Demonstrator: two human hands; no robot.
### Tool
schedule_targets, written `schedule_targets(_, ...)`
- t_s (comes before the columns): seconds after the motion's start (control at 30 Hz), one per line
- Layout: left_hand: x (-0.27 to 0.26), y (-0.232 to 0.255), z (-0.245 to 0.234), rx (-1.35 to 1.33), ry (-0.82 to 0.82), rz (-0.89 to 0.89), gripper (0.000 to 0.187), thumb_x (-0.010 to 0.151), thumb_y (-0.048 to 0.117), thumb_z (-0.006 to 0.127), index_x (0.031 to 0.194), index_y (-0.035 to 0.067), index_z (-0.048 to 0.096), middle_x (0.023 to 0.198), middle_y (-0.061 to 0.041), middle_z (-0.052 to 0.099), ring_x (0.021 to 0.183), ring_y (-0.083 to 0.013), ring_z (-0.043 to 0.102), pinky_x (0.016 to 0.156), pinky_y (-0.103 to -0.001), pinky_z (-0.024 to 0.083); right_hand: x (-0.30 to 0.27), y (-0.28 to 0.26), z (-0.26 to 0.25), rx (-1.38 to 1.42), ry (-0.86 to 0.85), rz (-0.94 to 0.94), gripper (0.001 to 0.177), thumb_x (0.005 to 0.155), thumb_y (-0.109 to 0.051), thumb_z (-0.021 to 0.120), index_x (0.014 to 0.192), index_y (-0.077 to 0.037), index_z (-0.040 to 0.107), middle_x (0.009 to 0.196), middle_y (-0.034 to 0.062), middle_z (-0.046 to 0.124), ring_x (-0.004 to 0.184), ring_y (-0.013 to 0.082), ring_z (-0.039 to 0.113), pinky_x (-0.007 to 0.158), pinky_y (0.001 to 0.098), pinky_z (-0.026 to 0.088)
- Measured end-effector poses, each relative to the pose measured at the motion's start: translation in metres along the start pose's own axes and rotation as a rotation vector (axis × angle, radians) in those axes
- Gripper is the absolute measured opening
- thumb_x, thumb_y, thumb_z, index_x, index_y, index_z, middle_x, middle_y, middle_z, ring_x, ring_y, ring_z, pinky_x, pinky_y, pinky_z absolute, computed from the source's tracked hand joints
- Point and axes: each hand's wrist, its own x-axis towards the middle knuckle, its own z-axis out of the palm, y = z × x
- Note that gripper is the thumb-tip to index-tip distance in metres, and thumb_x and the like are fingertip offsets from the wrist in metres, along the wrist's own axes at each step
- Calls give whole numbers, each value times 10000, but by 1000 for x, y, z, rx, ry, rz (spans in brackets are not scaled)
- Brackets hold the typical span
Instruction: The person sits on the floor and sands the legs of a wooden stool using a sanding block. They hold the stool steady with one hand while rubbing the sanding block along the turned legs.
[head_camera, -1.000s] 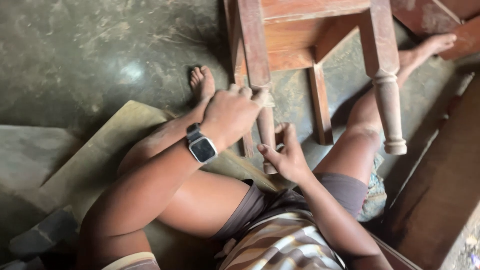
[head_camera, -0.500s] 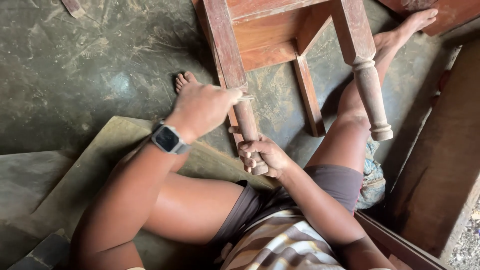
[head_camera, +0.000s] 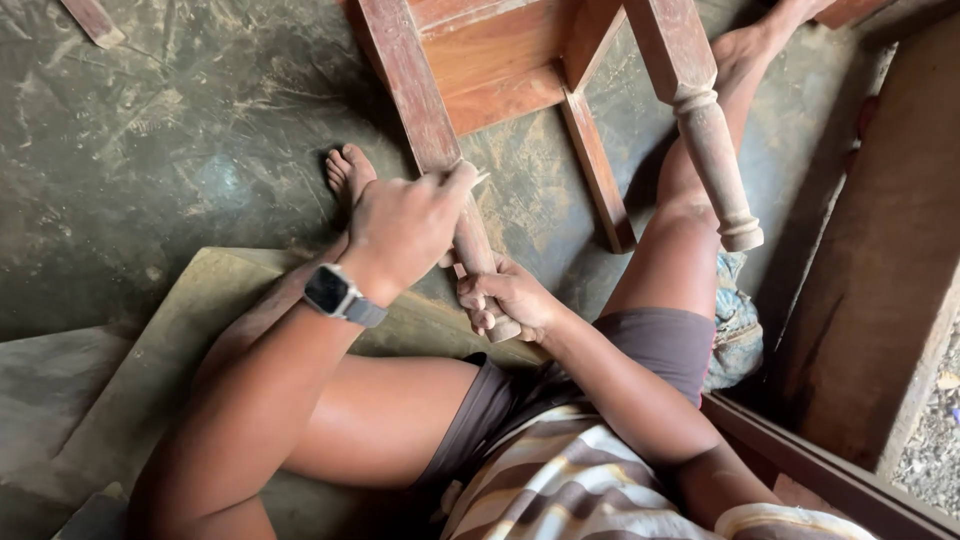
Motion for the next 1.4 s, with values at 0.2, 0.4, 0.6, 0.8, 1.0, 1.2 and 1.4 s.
schedule_targets(0.2, 19, -4, -71, -201, -341, -150, 174, 1008, 272, 523, 996, 124, 614, 724, -173, 729, 727, -491, 724, 737, -664, 515, -2, 2, -1, -19, 27, -3, 237, 819, 63, 606, 1049, 12, 577, 567, 66, 467, 353, 154, 550, 361, 381, 560)
schedule_targets(0.4, 22, 1, -75, -147, -263, -82, 187, 971, 193, 474, 951, 213, 659, 686, -104, 725, 734, -415, 752, 695, -587, 551, -1, 0, 1, -25, 48, 1, 187, 796, 83, 634, 961, 17, 577, 561, 88, 490, 365, 178, 575, 370, 391, 566)
schedule_targets(0.6, 24, 6, -74, 76, 26, 101, 309, 921, 215, 577, 1147, 310, 765, 744, -4, 751, 553, -345, 721, 425, -478, 492, 1, -2, -3, -168, 54, 122, 314, 836, 17, 576, 1140, -54, 603, 558, 68, 450, 347, 163, 449, 364, 280, 402)
schedule_targets(0.8, -15, -43, -117, 52, -341, -245, 218, 1073, 353, 500, 984, 272, 682, 801, -139, 748, 777, -493, 697, 675, -572, 451, 0, -2, -8, -152, 73, 151, 477, 758, 62, 478, 1199, -75, 598, 597, 69, 426, 390, 160, 479, 351, 241, 359)
schedule_targets(1.0, -15, -14, -106, -423, -279, -205, 158, 1042, 69, 593, 1162, 50, 492, 574, -70, 614, 361, -223, 511, 247, -402, 318, 13, -7, -12, -200, -23, 73, 528, 776, 38, 552, 1299, -31, 542, 702, 77, 502, 407, 191, 587, 353, 277, 476)
schedule_targets(1.2, -5, -9, -56, -168, -107, -187, 200, 1069, 347, 580, 1171, 178, 610, 1016, -524, 490, 694, -670, 535, 568, -659, 481, 38, -26, 8, -227, 43, -97, 447, 858, 48, 655, 1227, -104, 455, 697, 128, 548, 395, 243, 555, 333, 362, 480)
schedule_targets(1.4, -4, -5, -39, -227, 5, -39, 104, 1087, 196, 538, 1128, 106, 568, 970, -122, 791, 831, -777, 521, 509, -726, 451, 36, -26, 9, -175, -13, -108, 562, 817, 16, 657, 1324, -91, 438, 659, 104, 517, 387, 199, 531, 317, 311, 438)
